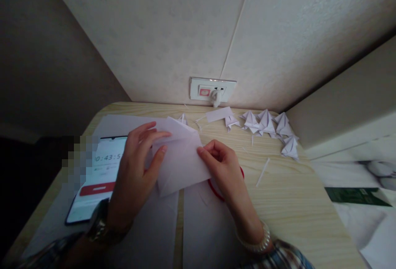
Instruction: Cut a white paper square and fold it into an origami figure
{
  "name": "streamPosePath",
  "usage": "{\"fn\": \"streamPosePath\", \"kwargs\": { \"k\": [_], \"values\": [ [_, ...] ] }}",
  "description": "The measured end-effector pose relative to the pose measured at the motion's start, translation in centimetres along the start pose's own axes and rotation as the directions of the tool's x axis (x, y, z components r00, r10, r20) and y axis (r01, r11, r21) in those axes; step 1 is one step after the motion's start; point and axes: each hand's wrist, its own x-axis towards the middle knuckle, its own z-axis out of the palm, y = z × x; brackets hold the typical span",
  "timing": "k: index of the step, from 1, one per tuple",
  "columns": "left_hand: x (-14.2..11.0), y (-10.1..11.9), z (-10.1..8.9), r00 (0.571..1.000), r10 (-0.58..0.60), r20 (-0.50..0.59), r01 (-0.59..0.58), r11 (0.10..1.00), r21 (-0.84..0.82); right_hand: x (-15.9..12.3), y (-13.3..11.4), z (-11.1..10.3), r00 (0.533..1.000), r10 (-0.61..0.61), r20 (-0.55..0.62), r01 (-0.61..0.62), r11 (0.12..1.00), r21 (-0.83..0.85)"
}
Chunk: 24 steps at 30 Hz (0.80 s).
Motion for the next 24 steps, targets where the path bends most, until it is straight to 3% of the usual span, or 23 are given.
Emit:
{"fn": "streamPosePath", "kwargs": {
  "k": [3, 7, 11, 24],
  "values": [
    [-0.06, 0.21, 0.07, 0.998, 0.034, 0.060, -0.039, 0.995, 0.091, -0.01, -0.05, -0.04, 1.000, 0.023, -0.006, -0.023, 0.999, -0.025],
    [0.08, 0.45, 0.15, 0.966, 0.042, 0.254, -0.092, 0.978, 0.187, -0.16, -0.09, -0.16, 0.997, 0.071, -0.004, -0.071, 0.994, -0.085],
    [0.40, 0.27, 0.25, 0.925, 0.035, 0.378, -0.098, 0.984, 0.149, -0.17, 0.02, -0.50, 0.997, 0.072, -0.020, -0.075, 0.985, -0.154],
    [0.07, -0.01, 0.63, 0.917, 0.012, 0.398, -0.062, 0.992, 0.113, 0.04, 0.38, -0.78, 0.996, -0.056, -0.062, 0.035, 0.951, -0.307]
  ]
}}
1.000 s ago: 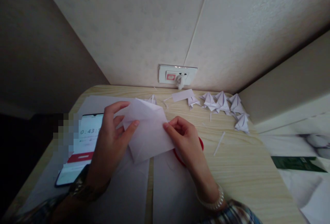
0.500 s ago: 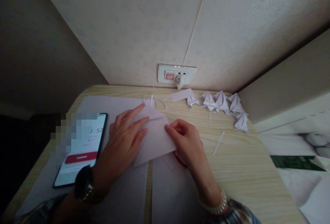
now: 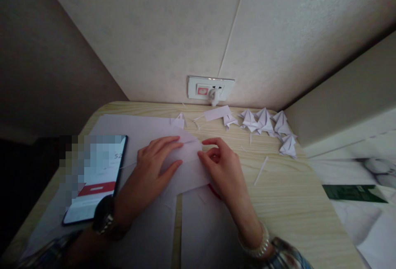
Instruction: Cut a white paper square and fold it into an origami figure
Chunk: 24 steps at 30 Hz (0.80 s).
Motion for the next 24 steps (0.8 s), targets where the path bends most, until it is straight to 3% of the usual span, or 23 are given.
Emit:
{"fn": "streamPosePath", "kwargs": {
  "k": [10, 24],
  "values": [
    [-0.1, 0.1, 0.2, 1.000, 0.025, 0.018, -0.025, 0.999, 0.046, -0.5, -0.1, 0.6, 0.999, -0.038, 0.031, 0.042, 0.987, -0.154],
    [-0.1, 0.1, 0.1, 0.999, 0.023, 0.022, -0.024, 0.998, 0.061, -1.0, -0.4, 0.6, 0.974, -0.196, 0.115, 0.220, 0.941, -0.257]
  ]
}}
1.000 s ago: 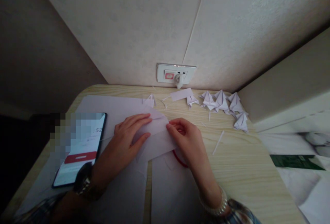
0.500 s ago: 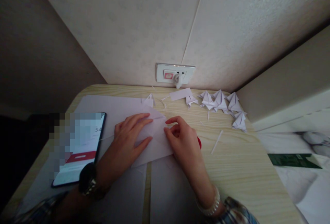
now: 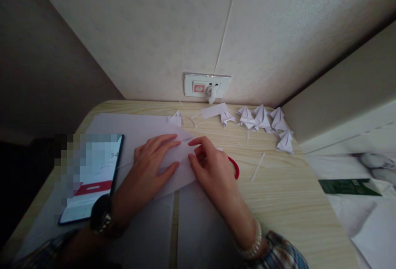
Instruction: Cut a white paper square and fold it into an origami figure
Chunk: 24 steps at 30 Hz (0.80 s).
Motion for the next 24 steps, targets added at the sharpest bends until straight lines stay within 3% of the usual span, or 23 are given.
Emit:
{"fn": "streamPosePath", "kwargs": {
  "k": [7, 11, 24],
  "values": [
    [-0.1, -0.2, 0.1, 1.000, 0.011, -0.020, -0.011, 1.000, -0.009, -0.3, -0.4, 0.2, 0.987, -0.154, 0.035, 0.156, 0.986, -0.057],
    [-0.1, -0.2, 0.2, 1.000, 0.019, -0.025, -0.019, 1.000, -0.025, -0.4, -0.4, 0.1, 0.983, -0.183, 0.019, 0.184, 0.980, -0.071],
    [0.3, -0.7, -0.4, 0.998, -0.010, -0.067, -0.004, 0.980, -0.198, 0.4, 0.6, -0.4, 0.999, 0.012, -0.033, -0.012, 1.000, -0.012]
  ]
}}
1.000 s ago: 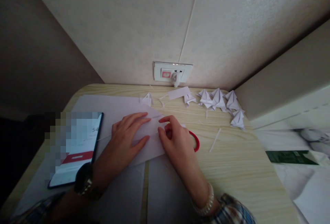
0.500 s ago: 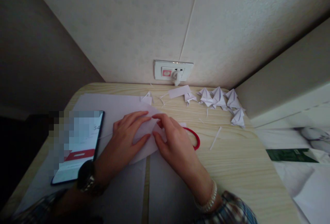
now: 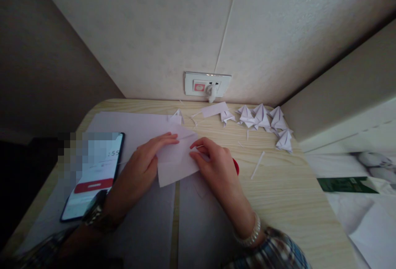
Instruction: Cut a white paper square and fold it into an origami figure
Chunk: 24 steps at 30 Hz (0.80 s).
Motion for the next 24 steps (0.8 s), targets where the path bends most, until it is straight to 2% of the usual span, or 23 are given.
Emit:
{"fn": "streamPosePath", "kwargs": {
  "k": [11, 24],
  "values": [
    [0.10, -0.52, -0.17, 1.000, 0.000, 0.003, 0.000, 0.996, -0.084, 0.26, 0.29, -0.35, 0.998, 0.065, -0.015, -0.063, 0.994, 0.088],
    [0.19, 0.00, -0.08, 1.000, -0.010, -0.014, 0.008, 0.994, -0.112, -0.37, -0.31, -0.02, 1.000, -0.021, -0.007, 0.020, 1.000, -0.019]
  ]
}}
